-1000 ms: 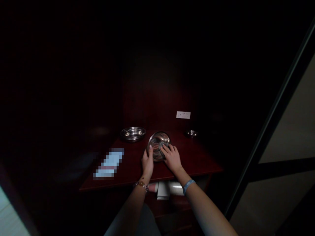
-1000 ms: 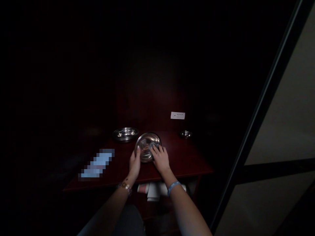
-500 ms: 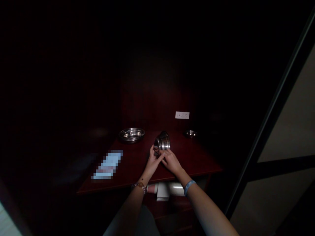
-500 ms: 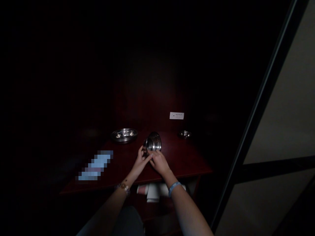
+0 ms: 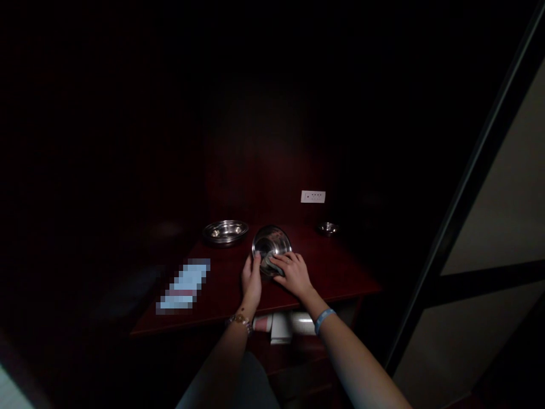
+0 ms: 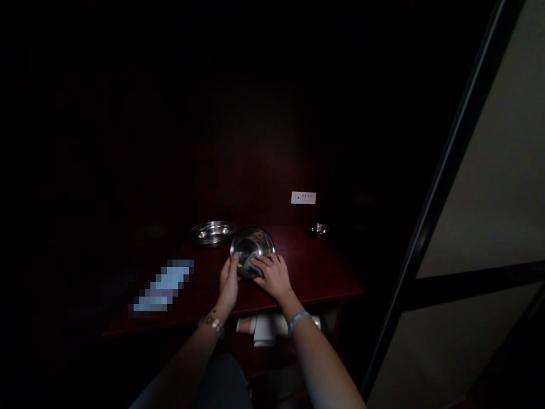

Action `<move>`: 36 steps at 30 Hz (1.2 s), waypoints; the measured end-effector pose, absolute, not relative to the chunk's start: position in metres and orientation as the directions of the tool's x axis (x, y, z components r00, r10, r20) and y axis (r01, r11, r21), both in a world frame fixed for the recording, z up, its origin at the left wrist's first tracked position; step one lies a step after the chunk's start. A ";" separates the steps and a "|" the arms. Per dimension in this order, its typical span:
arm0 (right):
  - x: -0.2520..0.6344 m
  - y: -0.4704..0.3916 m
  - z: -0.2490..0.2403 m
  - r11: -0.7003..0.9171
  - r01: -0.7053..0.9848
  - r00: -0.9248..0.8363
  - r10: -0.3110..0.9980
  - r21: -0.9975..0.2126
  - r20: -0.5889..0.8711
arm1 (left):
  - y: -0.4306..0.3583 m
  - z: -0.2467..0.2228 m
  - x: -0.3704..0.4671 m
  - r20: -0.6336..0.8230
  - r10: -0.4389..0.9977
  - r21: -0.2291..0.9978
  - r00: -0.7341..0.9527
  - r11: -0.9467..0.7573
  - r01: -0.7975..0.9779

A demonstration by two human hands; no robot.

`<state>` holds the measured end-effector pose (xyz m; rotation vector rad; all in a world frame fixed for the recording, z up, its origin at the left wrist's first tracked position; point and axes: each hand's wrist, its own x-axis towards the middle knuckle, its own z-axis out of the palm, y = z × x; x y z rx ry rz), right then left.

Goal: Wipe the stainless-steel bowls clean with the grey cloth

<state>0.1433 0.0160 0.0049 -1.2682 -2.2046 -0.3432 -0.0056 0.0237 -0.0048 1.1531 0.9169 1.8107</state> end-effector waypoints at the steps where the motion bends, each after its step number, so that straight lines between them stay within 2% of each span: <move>1: 0.143 0.016 0.005 0.506 0.861 -0.381 0.712 -0.055 0.590 | 0.024 -0.005 -0.006 0.368 0.887 0.873 -0.279 -0.433 -0.226; 13: 0.144 0.016 0.005 0.404 0.915 -0.321 0.736 -0.007 0.596 | 0.015 0.005 -0.002 0.420 0.877 0.847 -0.233 -0.471 -0.246; 23: 0.145 0.018 0.003 0.440 0.897 -0.327 0.713 -0.032 0.620 | 0.032 -0.016 0.007 0.415 0.910 0.898 -0.020 -0.413 -0.152; 31: 0.146 0.017 0.005 0.506 0.862 -0.375 0.686 -0.038 0.623 | 0.026 -0.008 0.006 0.435 0.897 0.874 -0.080 -0.442 -0.204; 36: 0.146 0.017 0.004 0.387 0.922 -0.288 0.718 -0.020 0.634 | 0.027 -0.009 0.004 0.438 0.896 0.871 -0.079 -0.444 -0.208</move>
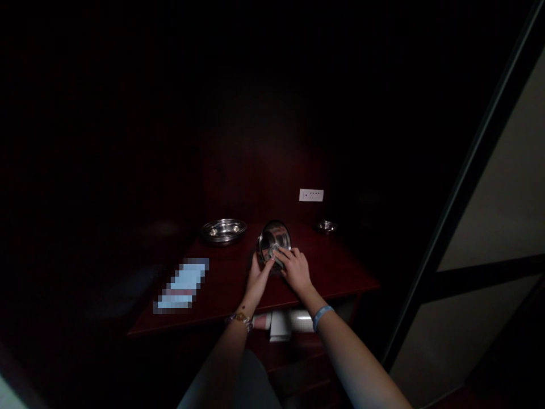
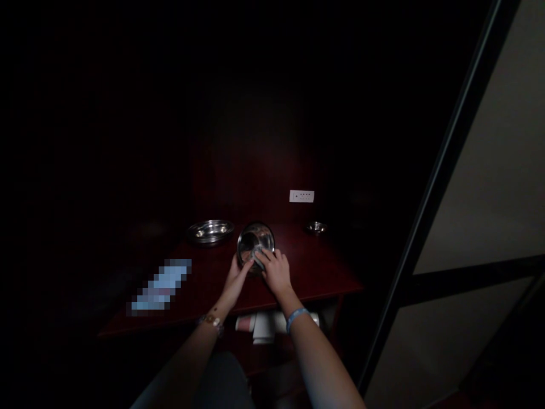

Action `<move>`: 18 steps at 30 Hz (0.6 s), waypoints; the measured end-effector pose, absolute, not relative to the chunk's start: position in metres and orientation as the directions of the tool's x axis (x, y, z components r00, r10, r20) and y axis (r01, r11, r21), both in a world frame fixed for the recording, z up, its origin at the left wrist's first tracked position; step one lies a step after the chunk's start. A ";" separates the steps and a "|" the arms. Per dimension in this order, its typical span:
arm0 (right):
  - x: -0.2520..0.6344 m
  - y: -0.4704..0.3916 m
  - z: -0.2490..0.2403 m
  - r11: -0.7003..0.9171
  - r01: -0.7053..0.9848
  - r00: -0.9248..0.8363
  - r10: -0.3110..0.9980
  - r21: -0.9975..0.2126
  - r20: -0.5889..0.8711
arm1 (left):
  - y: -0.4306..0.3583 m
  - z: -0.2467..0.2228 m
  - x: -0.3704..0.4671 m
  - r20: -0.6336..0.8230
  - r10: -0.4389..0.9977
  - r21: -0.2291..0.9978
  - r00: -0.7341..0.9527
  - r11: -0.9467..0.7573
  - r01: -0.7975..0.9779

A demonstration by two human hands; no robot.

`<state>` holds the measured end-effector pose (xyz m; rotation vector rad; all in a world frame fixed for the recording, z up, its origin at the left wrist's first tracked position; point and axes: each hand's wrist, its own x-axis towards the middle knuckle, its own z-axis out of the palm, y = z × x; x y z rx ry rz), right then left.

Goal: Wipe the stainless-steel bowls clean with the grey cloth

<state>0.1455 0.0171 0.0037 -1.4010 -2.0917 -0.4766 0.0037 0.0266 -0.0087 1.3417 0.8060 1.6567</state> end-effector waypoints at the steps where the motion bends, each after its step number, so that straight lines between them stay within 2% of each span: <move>1: 0.145 0.017 0.003 0.352 0.936 -0.259 0.725 -0.020 0.638 | 0.027 -0.009 0.003 0.439 0.896 0.873 -0.072 -0.444 -0.203; 5: 0.142 0.018 0.003 0.262 0.965 -0.192 0.754 -0.019 0.628 | 0.027 -0.010 0.004 0.441 0.896 0.869 -0.045 -0.439 -0.226; 8: 0.141 0.018 0.003 0.252 0.967 -0.185 0.771 -0.026 0.609 | 0.027 -0.009 0.004 0.440 0.897 0.865 -0.034 -0.433 -0.254; 18: 0.145 0.018 0.004 0.417 0.904 -0.306 0.779 -0.088 0.547 | 0.027 -0.009 0.001 0.449 0.889 0.858 -0.094 -0.458 -0.233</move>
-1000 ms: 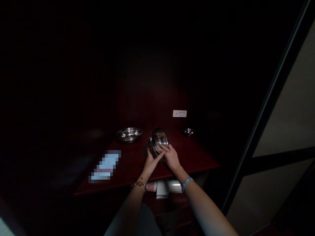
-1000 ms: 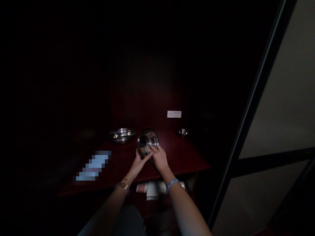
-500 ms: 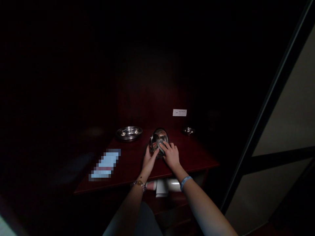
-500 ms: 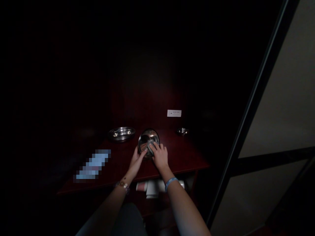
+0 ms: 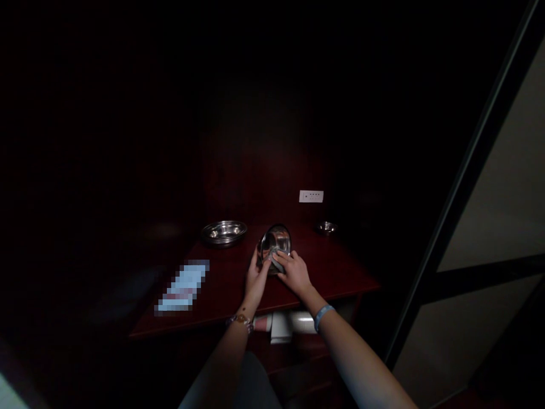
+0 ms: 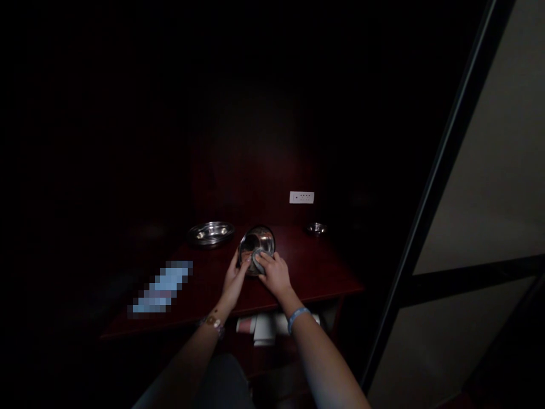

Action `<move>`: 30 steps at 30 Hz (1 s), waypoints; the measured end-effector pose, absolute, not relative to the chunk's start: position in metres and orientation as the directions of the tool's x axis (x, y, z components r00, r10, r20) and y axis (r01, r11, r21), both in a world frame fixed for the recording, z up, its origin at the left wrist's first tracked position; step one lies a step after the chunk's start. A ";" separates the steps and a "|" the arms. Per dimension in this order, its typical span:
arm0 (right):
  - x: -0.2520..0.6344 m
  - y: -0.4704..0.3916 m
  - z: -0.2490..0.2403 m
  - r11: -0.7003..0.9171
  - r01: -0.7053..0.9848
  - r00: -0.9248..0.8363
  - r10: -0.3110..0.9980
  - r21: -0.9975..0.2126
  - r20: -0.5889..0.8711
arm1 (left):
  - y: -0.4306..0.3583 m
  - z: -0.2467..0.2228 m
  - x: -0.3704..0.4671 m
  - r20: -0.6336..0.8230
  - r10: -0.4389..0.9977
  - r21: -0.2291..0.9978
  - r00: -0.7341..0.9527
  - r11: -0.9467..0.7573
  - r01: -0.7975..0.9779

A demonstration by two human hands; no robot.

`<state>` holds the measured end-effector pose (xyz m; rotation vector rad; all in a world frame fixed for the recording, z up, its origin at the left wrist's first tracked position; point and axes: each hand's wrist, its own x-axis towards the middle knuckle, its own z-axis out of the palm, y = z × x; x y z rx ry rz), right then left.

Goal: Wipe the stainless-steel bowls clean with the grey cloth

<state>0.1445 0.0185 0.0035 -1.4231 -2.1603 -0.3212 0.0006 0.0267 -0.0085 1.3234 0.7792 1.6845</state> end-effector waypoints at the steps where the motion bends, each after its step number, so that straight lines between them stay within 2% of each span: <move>1: 0.145 0.019 0.003 0.432 0.897 -0.315 0.777 -0.097 0.545 | 0.027 -0.009 0.000 0.453 0.885 0.856 -0.103 -0.465 -0.226; 9: 0.144 0.017 0.005 0.520 0.845 -0.380 0.749 -0.125 0.543 | 0.032 -0.012 -0.001 0.466 0.869 0.844 -0.168 -0.494 -0.210; 18: 0.143 0.016 0.008 0.596 0.800 -0.469 0.693 -0.070 0.548 | 0.039 -0.020 -0.003 0.450 0.879 0.863 -0.159 -0.473 -0.174; 30: 0.141 0.016 0.007 0.555 0.832 -0.466 0.723 -0.027 0.510 | 0.040 -0.018 -0.004 0.435 0.871 0.864 -0.228 -0.475 -0.165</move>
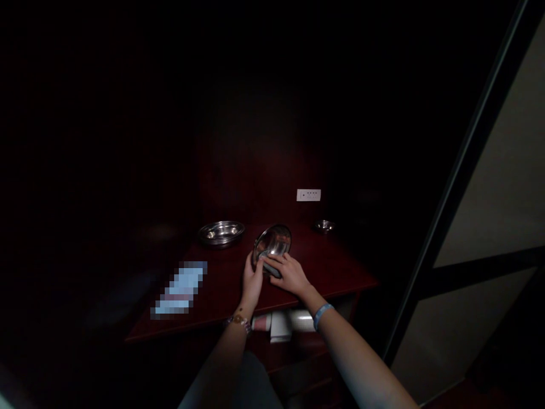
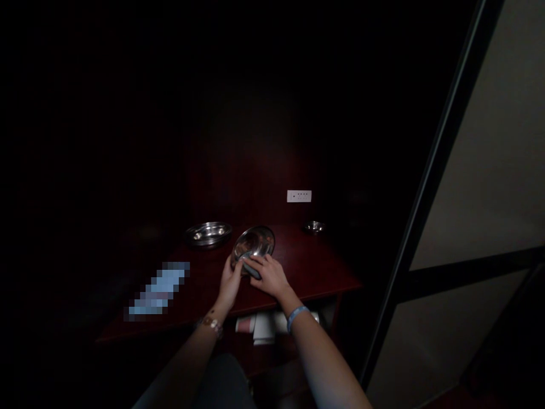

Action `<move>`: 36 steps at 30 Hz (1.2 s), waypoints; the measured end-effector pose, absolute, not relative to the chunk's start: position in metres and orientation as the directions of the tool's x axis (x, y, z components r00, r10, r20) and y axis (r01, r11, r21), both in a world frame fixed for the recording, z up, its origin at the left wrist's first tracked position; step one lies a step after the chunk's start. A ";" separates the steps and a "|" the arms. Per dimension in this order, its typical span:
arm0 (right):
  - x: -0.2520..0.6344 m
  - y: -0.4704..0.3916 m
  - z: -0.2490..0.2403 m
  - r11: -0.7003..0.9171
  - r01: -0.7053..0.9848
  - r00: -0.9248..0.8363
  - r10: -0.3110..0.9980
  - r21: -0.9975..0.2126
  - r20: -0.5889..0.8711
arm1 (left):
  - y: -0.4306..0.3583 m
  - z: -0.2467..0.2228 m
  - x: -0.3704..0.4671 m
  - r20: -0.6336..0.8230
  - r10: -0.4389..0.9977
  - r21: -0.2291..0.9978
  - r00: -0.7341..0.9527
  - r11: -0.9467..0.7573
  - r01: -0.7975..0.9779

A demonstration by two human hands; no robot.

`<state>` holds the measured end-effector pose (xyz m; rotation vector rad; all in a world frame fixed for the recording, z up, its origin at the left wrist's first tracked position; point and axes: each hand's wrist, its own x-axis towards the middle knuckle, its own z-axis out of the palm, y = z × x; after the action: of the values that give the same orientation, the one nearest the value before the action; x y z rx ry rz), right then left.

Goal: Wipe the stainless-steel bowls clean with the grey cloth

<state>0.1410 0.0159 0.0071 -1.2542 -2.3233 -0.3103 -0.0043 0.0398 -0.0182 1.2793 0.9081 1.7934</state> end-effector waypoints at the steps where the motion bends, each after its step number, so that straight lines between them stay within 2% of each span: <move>1: 0.141 0.015 0.008 0.539 0.842 -0.458 0.732 -0.017 0.504 | 0.039 -0.018 -0.004 0.426 0.875 0.864 -0.230 -0.469 -0.185; 7: 0.140 0.011 0.009 0.283 0.959 -0.245 0.809 0.011 0.534 | 0.032 -0.010 -0.002 0.384 0.909 0.871 -0.160 -0.414 -0.264; 10: 0.139 0.010 0.009 0.220 0.976 -0.187 0.814 0.007 0.549 | 0.029 -0.007 -0.001 0.406 0.901 0.857 -0.151 -0.433 -0.279; 29: 0.145 0.016 0.004 0.322 0.947 -0.265 0.792 -0.008 0.551 | 0.030 -0.013 -0.002 0.353 0.913 0.886 -0.206 -0.397 -0.240; 36: 0.146 0.016 0.001 0.432 0.901 -0.339 0.753 -0.035 0.564 | 0.030 -0.015 -0.003 0.343 0.909 0.903 -0.239 -0.388 -0.182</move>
<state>0.1464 0.0158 0.0014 -1.3916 -2.1839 -0.3880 -0.0033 0.0303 -0.0146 1.1956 0.9749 1.7394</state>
